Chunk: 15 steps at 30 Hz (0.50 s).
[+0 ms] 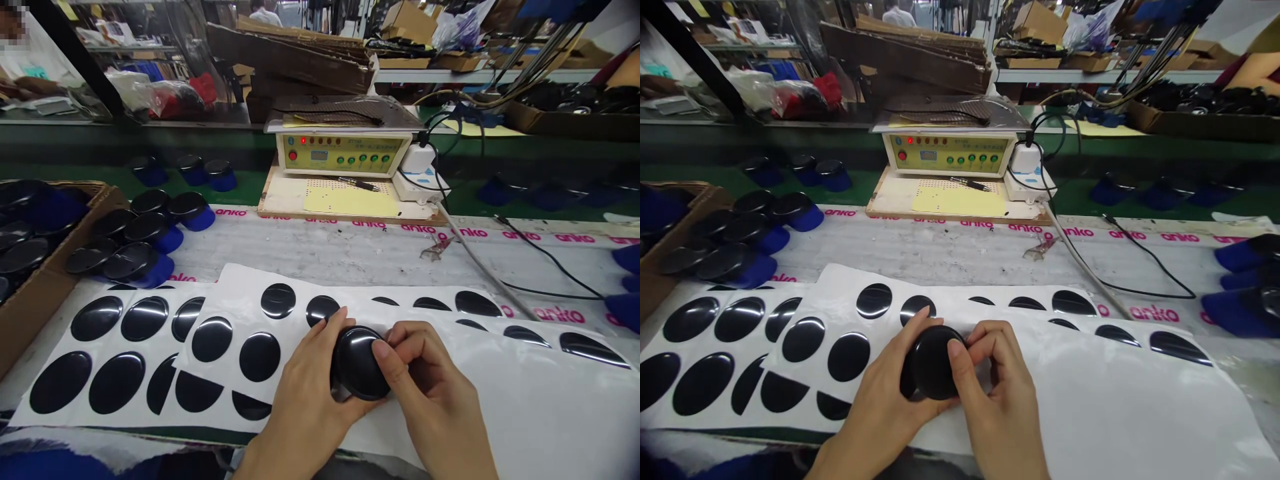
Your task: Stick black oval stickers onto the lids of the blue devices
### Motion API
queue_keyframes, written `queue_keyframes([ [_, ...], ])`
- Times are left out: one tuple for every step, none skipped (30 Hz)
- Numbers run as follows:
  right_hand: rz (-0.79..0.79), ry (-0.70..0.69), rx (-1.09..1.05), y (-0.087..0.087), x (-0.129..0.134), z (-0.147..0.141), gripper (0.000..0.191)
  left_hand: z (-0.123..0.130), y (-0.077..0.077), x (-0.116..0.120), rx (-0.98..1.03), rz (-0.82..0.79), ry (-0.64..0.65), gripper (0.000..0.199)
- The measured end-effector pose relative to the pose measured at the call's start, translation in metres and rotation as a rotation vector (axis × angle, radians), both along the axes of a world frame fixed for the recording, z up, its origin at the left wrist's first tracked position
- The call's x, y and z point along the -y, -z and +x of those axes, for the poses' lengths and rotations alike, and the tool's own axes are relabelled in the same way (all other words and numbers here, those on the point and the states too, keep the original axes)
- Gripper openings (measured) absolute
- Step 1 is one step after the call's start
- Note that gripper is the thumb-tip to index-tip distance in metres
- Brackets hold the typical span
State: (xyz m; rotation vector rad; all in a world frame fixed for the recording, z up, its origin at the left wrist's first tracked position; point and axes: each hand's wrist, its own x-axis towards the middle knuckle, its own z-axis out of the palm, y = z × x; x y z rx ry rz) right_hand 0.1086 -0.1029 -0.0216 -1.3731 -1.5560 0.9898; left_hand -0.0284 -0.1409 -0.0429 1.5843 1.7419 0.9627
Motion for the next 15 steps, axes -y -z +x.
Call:
queue_keyframes([
  [0.005, -0.004, 0.006, 0.0, -0.001, 0.0, 0.028, 0.0, 0.0, 0.0, -0.003, 0.004, 0.001, 0.09],
  [0.012, -0.005, 0.01, -0.001, -0.001, -0.001, 0.028, 0.0, -0.001, 0.0, -0.006, 0.007, 0.004, 0.09],
  [0.019, -0.006, 0.016, -0.001, -0.001, -0.001, 0.028, 0.0, -0.001, 0.0, -0.009, 0.006, 0.005, 0.09],
  [0.028, -0.004, 0.022, -0.001, -0.002, -0.001, 0.029, 0.0, -0.001, 0.0, -0.012, 0.003, 0.006, 0.089],
  [0.035, -0.006, 0.031, 0.0, -0.002, 0.0, 0.029, 0.0, -0.001, 0.0, -0.015, -0.005, 0.005, 0.089],
  [0.043, -0.01, 0.041, 0.0, -0.001, 0.0, 0.028, 0.0, -0.001, 0.001, -0.019, -0.013, 0.003, 0.089],
  [0.052, -0.022, 0.054, -0.001, -0.001, 0.001, 0.028, 0.0, -0.001, 0.001, -0.023, -0.021, 0.002, 0.09],
  [0.059, -0.034, 0.069, -0.001, -0.001, 0.001, 0.029, 0.0, -0.001, 0.001, -0.025, -0.023, 0.003, 0.091],
  [0.064, -0.048, 0.088, -0.002, -0.002, 0.002, 0.029, 0.0, -0.001, 0.002, -0.028, -0.015, 0.007, 0.093],
  [0.064, -0.066, 0.115, -0.003, -0.003, 0.002, 0.031, 0.0, -0.001, 0.002, -0.03, 0.004, 0.012, 0.096],
  [0.061, -0.085, 0.16, -0.005, -0.004, 0.003, 0.032, 0.0, 0.0, 0.002, -0.036, 0.03, 0.018, 0.098],
  [0.062, -0.103, 0.224, -0.007, -0.006, 0.004, 0.033, 0.0, 0.0, 0.002, -0.044, 0.058, 0.027, 0.1],
  [0.074, -0.121, 0.306, -0.01, -0.008, 0.006, 0.035, 0.001, 0.001, 0.002, -0.055, 0.083, 0.034, 0.101],
  [0.103, -0.14, 0.404, -0.013, -0.01, 0.01, 0.037, 0.001, 0.002, 0.002, -0.067, 0.101, 0.045, 0.102],
  [0.145, -0.157, 0.508, -0.015, -0.013, 0.015, 0.041, 0.001, 0.003, 0.002, -0.079, 0.11, 0.058, 0.103],
])
